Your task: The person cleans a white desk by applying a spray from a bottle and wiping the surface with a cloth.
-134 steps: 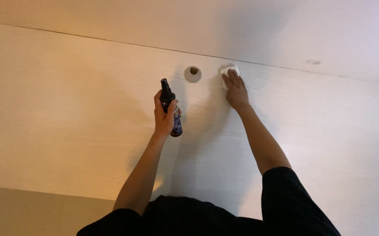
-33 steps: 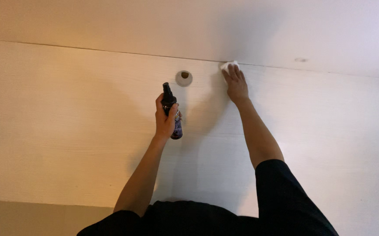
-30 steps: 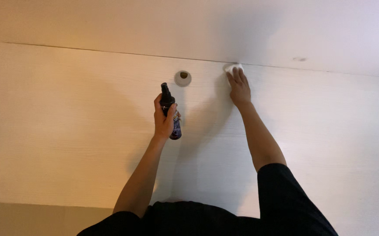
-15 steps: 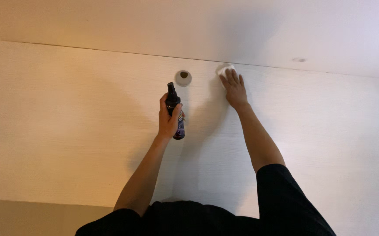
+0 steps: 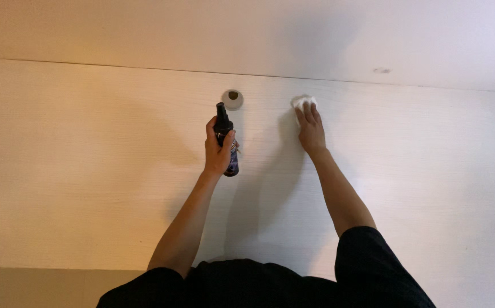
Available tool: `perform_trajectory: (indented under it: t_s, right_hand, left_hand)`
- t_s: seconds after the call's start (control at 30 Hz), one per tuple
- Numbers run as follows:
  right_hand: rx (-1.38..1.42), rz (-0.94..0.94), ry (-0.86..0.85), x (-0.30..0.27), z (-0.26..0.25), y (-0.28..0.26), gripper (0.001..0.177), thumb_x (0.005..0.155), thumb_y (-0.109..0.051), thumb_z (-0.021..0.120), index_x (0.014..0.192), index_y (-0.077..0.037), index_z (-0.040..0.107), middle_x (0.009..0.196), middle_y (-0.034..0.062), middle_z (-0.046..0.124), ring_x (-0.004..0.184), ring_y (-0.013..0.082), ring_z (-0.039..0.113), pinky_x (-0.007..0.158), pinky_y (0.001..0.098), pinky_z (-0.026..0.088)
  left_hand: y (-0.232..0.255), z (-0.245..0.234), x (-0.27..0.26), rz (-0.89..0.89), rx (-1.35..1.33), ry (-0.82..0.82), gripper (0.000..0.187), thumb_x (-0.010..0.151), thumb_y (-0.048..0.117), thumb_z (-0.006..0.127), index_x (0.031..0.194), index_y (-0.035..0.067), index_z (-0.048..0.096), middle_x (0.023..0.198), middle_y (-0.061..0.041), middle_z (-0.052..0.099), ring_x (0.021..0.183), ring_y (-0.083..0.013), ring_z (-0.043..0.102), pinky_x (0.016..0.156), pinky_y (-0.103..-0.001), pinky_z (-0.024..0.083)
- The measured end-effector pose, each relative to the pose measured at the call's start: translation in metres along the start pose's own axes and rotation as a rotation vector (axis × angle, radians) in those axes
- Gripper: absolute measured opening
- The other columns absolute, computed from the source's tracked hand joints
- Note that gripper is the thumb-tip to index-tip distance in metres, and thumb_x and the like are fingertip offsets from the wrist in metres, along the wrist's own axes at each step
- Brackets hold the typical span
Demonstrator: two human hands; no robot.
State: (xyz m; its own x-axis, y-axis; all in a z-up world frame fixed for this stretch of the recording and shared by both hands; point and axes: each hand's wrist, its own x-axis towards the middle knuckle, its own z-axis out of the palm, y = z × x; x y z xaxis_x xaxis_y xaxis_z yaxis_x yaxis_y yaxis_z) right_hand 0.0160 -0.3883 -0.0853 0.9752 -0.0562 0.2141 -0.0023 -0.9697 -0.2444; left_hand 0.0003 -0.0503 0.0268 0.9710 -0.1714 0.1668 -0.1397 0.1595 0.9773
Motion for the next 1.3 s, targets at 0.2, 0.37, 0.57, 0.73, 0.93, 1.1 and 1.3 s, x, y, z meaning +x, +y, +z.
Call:
perform_trajectory:
  t_s: [0.2, 0.37, 0.57, 0.73, 0.93, 1.1, 1.3]
  right_hand:
    - [-0.206, -0.034, -0.029, 0.04, -0.013, 0.016, 0.069, 0.09, 0.01, 0.052, 0.151, -0.021, 0.052, 0.165, 0.01, 0.035, 0.153, 0.0313, 0.028, 0.123, 0.0507, 0.025]
    - [-0.13, 0.053, 0.006, 0.051, -0.024, 0.048, 0.069, 0.093, 0.009, 0.053, 0.154, -0.022, 0.051, 0.167, 0.0078, 0.036, 0.152, 0.0318, 0.032, 0.122, 0.0466, 0.029]
    - [-0.176, 0.125, 0.021, 0.019, -0.017, 0.049, 0.07, 0.087, 0.009, 0.055, 0.152, -0.018, 0.053, 0.165, 0.0092, 0.039, 0.145, 0.0335, 0.038, 0.113, 0.0495, 0.035]
    - [-0.14, 0.021, 0.154, 0.003, 0.0, 0.026, 0.058, 0.096, 0.004, 0.058, 0.149, -0.017, 0.058, 0.164, 0.0088, 0.043, 0.143, 0.0344, 0.044, 0.11, 0.0521, 0.04]
    - [-0.119, -0.015, 0.057, 0.038, -0.013, 0.028, 0.064, 0.091, 0.01, 0.056, 0.148, -0.019, 0.06, 0.164, 0.007, 0.044, 0.145, 0.0342, 0.043, 0.111, 0.0512, 0.041]
    - [-0.2, 0.084, -0.044, 0.061, -0.028, 0.057, 0.081, 0.077, 0.014, 0.057, 0.151, -0.019, 0.05, 0.162, 0.0103, 0.037, 0.142, 0.0365, 0.037, 0.107, 0.0542, 0.037]
    - [-0.18, 0.16, 0.035, 0.024, -0.029, 0.065, 0.074, 0.087, 0.01, 0.057, 0.155, -0.017, 0.051, 0.166, 0.011, 0.038, 0.144, 0.0361, 0.041, 0.11, 0.0527, 0.04]
  left_hand:
    - [-0.004, 0.01, -0.004, 0.053, 0.036, -0.054, 0.054, 0.106, 0.019, 0.06, 0.149, 0.004, 0.033, 0.098, -0.008, 0.064, 0.076, -0.0139, 0.066, 0.067, -0.031, 0.059]
    - [-0.006, 0.007, -0.005, 0.072, 0.049, -0.052, 0.055, 0.105, 0.021, 0.061, 0.149, 0.004, 0.032, 0.098, -0.008, 0.064, 0.075, -0.014, 0.066, 0.066, -0.032, 0.06]
    - [-0.005, 0.002, -0.005, 0.04, 0.025, -0.025, 0.054, 0.105, 0.02, 0.061, 0.148, 0.004, 0.034, 0.097, -0.008, 0.063, 0.074, -0.0138, 0.065, 0.066, -0.032, 0.059]
    - [-0.001, 0.007, -0.006, 0.07, 0.004, -0.039, 0.052, 0.106, 0.019, 0.061, 0.148, 0.004, 0.033, 0.097, -0.008, 0.062, 0.075, -0.0136, 0.065, 0.067, -0.032, 0.059]
    - [-0.004, 0.008, -0.006, 0.057, 0.014, -0.03, 0.054, 0.104, 0.018, 0.062, 0.148, 0.004, 0.034, 0.095, -0.008, 0.063, 0.073, -0.0134, 0.064, 0.065, -0.032, 0.058]
    - [-0.003, 0.002, -0.005, 0.088, 0.032, -0.03, 0.054, 0.105, 0.018, 0.061, 0.149, 0.003, 0.033, 0.098, -0.008, 0.063, 0.075, -0.0135, 0.065, 0.066, -0.032, 0.059]
    - [-0.001, 0.005, -0.003, 0.028, -0.013, -0.018, 0.056, 0.104, 0.018, 0.061, 0.149, 0.004, 0.031, 0.097, -0.008, 0.061, 0.072, -0.0137, 0.065, 0.065, -0.032, 0.06]
